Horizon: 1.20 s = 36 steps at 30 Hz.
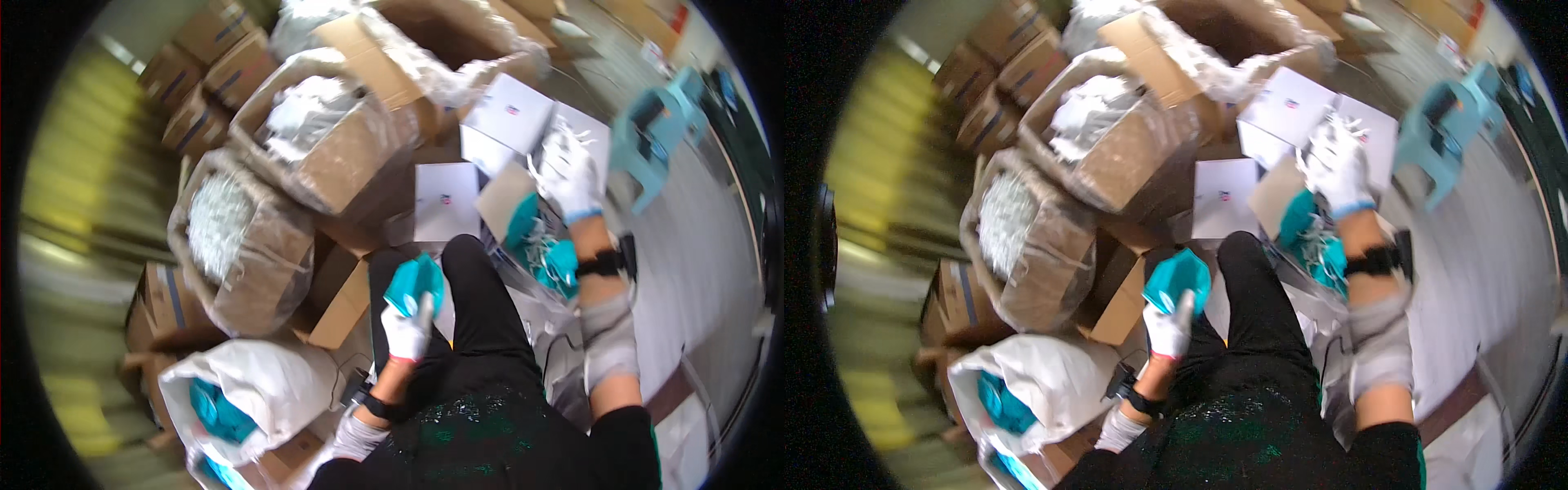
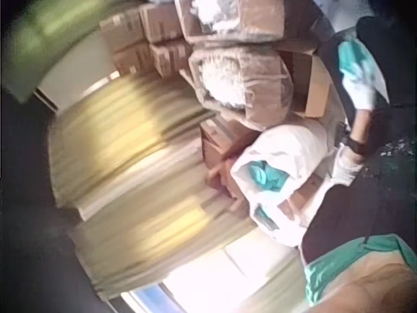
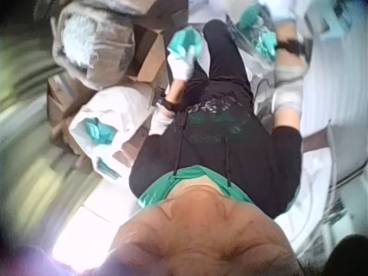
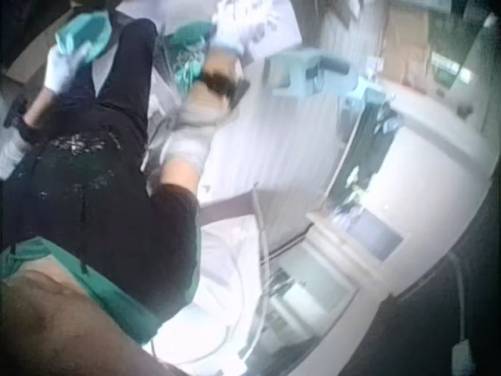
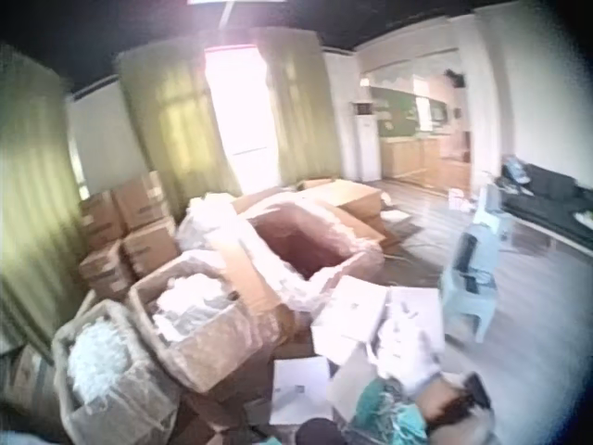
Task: The person is folding and placing surgical face masks into cardboard boxes.
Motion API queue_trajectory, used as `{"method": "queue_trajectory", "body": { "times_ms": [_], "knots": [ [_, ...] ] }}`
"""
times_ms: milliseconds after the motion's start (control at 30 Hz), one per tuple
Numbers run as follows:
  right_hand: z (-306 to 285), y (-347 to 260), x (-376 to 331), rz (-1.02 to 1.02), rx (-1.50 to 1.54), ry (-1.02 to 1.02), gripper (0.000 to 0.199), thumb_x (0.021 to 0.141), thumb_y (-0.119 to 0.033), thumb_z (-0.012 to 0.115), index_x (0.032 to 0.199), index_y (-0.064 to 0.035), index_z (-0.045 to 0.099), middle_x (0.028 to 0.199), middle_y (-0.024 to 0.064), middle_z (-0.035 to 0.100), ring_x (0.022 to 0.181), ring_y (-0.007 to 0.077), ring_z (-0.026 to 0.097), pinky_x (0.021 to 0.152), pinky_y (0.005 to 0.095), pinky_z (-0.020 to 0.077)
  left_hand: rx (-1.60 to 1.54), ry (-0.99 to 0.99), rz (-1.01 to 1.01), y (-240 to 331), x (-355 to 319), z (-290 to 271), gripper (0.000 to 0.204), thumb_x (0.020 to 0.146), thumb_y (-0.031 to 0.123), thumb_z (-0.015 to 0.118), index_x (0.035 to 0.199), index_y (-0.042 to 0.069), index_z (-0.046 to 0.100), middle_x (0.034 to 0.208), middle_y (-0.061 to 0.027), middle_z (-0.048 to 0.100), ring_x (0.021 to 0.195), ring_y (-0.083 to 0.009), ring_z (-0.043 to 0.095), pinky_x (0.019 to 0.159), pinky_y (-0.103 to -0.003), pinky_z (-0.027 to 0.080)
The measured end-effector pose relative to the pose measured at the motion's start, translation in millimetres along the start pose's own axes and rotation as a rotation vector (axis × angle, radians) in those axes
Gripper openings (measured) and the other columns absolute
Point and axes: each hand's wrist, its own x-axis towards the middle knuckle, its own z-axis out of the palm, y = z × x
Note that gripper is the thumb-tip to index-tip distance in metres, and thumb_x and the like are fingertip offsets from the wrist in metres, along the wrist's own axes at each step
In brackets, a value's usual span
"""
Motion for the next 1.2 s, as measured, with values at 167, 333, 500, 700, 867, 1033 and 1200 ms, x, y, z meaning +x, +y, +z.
{"method": "queue_trajectory", "body": {
  "times_ms": [167, 333, 500, 700, 867, 1033, 1200],
  "knots": [
    [19.6, 60.3, -45.9, 0.171, -0.003, 0.007, 0.024, 0.107, -0.030, 0.035, 0.094, -0.0195, 0.052, 0.063, -0.0045, 0.046, 0.036, 0.0031, 0.030, 0.031, 0.0206, 0.0270, -0.239, 0.347, -0.247, 16.6, 27.5, -66.9, 0.015, 0.095, 0.023, 0.063, 0.093, 0.008, 0.062, 0.079, 0.0016, 0.060, 0.056, -0.0042, 0.049, 0.048, -0.020, 0.037],
    [-2.6, 139.8, -72.3, 0.468, 0.026, 0.054, 0.035, 0.105, -0.041, 0.036, 0.078, -0.0227, 0.050, 0.047, -0.0072, 0.030, 0.030, 0.0073, 0.023, 0.028, 0.0269, 0.0240, -0.317, 0.796, 0.028, 32.1, 16.2, -139.4, 0.014, 0.096, 0.026, 0.061, 0.099, 0.012, 0.058, 0.072, 0.0014, 0.058, 0.049, -0.0063, 0.046, 0.045, -0.021, 0.036],
    [9.1, 169.5, -73.9, 0.379, -0.026, 0.107, 0.033, 0.106, -0.033, 0.040, 0.085, -0.0120, 0.056, 0.053, -0.0053, 0.037, 0.033, 0.0060, 0.026, 0.030, 0.0229, 0.0236, -0.505, 1.456, 0.310, 46.4, -37.7, -272.1, 0.019, 0.093, 0.024, 0.067, 0.105, 0.011, 0.059, 0.076, 0.0003, 0.060, 0.059, -0.0092, 0.054, 0.052, -0.023, 0.046],
    [38.6, 156.1, -69.2, 0.587, 0.139, -0.177, 0.036, 0.105, -0.037, 0.039, 0.083, -0.0130, 0.053, 0.055, -0.0063, 0.037, 0.034, 0.0056, 0.027, 0.029, 0.0226, 0.0242, -1.056, 1.270, 0.162, 21.5, -90.5, -415.2, 0.029, 0.093, 0.023, 0.066, 0.107, -0.001, 0.060, 0.096, -0.0112, 0.068, 0.066, -0.0141, 0.058, 0.052, -0.022, 0.046],
    [85.1, 145.4, -81.3, 0.606, 0.110, -0.207, 0.035, 0.106, -0.034, 0.036, 0.083, -0.0124, 0.052, 0.054, -0.0066, 0.036, 0.036, 0.0045, 0.029, 0.030, 0.0222, 0.0263, -0.734, 0.886, -0.092, 15.0, -52.9, -293.8, 0.023, 0.095, 0.022, 0.063, 0.106, 0.002, 0.062, 0.069, -0.0005, 0.051, 0.049, -0.0055, 0.038, 0.041, -0.020, 0.025],
    [110.9, 125.6, -90.9, 0.689, 0.112, -0.265, 0.032, 0.106, -0.032, 0.038, 0.093, -0.0089, 0.057, 0.054, -0.0067, 0.033, 0.037, 0.0047, 0.028, 0.031, 0.0229, 0.0265, -0.169, 0.363, -0.182, 24.8, 12.7, -151.1, 0.022, 0.093, 0.017, 0.059, 0.107, 0.001, 0.065, 0.081, -0.0032, 0.064, 0.073, -0.0106, 0.060, 0.064, -0.024, 0.048],
    [121.9, 106.9, -106.5, 0.689, 0.074, -0.277, 0.032, 0.106, -0.031, 0.038, 0.101, -0.0080, 0.058, 0.054, -0.0073, 0.030, 0.036, 0.0052, 0.025, 0.031, 0.0233, 0.0254, -0.075, -0.328, 0.023, 21.6, 43.3, -64.9, 0.062, 0.083, 0.006, 0.063, 0.141, 0.001, 0.043, 0.141, -0.0120, 0.050, 0.123, -0.0205, 0.051, 0.106, -0.034, 0.039]
  ]
}}
